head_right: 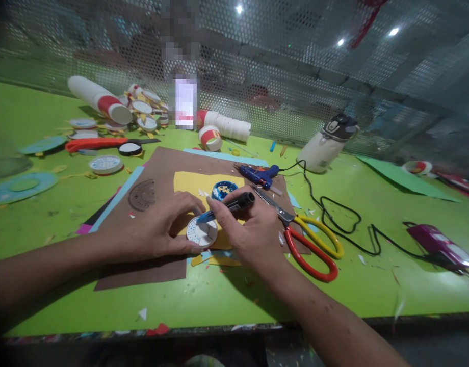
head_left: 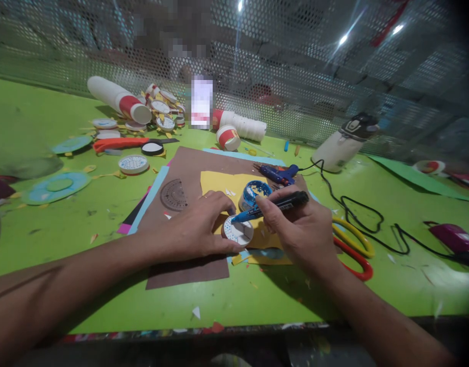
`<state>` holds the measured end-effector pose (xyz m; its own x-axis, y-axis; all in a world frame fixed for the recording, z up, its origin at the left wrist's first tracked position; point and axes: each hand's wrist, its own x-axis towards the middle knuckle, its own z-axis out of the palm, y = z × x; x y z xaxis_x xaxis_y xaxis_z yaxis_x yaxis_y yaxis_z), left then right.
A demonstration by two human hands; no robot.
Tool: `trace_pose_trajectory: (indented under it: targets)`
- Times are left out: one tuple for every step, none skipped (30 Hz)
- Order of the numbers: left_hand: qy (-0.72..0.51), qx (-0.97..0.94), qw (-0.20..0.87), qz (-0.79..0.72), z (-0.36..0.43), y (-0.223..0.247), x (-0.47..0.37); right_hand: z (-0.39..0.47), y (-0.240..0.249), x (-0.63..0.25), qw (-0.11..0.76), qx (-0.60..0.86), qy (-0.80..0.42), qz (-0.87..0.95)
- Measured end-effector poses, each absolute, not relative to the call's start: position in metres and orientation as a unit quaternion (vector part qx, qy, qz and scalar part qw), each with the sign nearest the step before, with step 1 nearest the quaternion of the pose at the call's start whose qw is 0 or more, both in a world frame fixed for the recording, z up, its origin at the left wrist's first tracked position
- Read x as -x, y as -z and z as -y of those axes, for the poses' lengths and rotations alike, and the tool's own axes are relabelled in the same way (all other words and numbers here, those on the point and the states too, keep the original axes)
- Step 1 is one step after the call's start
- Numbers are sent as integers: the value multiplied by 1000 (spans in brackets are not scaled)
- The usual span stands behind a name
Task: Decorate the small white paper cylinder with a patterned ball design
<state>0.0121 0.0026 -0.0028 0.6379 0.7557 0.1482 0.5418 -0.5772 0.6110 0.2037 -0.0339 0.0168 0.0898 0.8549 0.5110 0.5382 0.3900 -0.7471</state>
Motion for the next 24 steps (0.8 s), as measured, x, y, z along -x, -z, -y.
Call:
trace_pose_trajectory:
  targets:
    - [-202, -864, 267, -376, -3, 3, -12, 34, -16, -204, 515, 528, -155, 657]
    - [-203, -864, 267, -375, -3, 3, -12, 33, -16, -204, 515, 526, -156, 658]
    - [-204, -865, 267, -373, -3, 3, -12, 33, -16, -205, 515, 524, -157, 660]
    - [-204, -866, 268, -370, -3, 3, -12, 33, -16, -205, 512, 523, -159, 662]
    - [-205, -867, 268, -367, -3, 3, -12, 33, -16, -205, 509, 522, -159, 666]
    - [-207, -868, 268, -363, -4, 4, -12, 32, -16, -205, 506, 521, -156, 669]
    - [-210, -868, 269, -360, -4, 4, -12, 32, -16, -204, 505, 519, -149, 673]
    - [-212, -869, 268, -358, -4, 5, -11, 32, -16, -204, 506, 517, -140, 676]
    - [-214, -869, 266, -357, -5, 6, -11, 32, -16, -203, 507, 514, -131, 680]
    - [-216, -870, 264, -356, -5, 7, -12, 32, -16, -203, 507, 511, -123, 683]
    - [-217, -871, 261, -356, -5, 8, -12, 32, -16, -202, 509, 508, -117, 685]
    - [-218, -871, 259, -356, -6, 8, -12, 32, -15, -202, 509, 507, -116, 686]
    - [-219, -871, 258, -356, -6, 9, -12, 32, -15, -202, 509, 505, -115, 687]
    - [-219, -871, 258, -357, -6, 9, -12, 33, -15, -201, 508, 505, -113, 689]
    - [-219, -870, 259, -357, -6, 9, -12, 33, -15, -201, 507, 504, -111, 691]
    - [-221, -870, 260, -356, -6, 8, -13, 34, -15, -201, 505, 502, -108, 694]
    - [-220, -870, 261, -357, -6, 8, -13, 34, -16, -201, 502, 501, -104, 697]
    - [-218, -869, 261, -359, -6, 8, -13, 34, -17, -201, 499, 501, -98, 701]
    - [-216, -868, 262, -362, -5, 7, -13, 34, -17, -201, 495, 501, -91, 704]
    - [-213, -867, 262, -365, -5, 7, -13, 34, -18, -200, 491, 502, -85, 707]
    - [-211, -866, 264, -368, -5, 7, -13, 33, -19, -200, 488, 504, -78, 708]
    - [-209, -866, 265, -370, -5, 6, -13, 33, -19, -200, 485, 507, -73, 709]
    - [-209, -865, 267, -370, -4, 6, -12, 33, -19, -200, 484, 509, -70, 708]
    - [-212, -866, 267, -366, -4, 7, -12, 33, -20, -201, 486, 511, -71, 706]
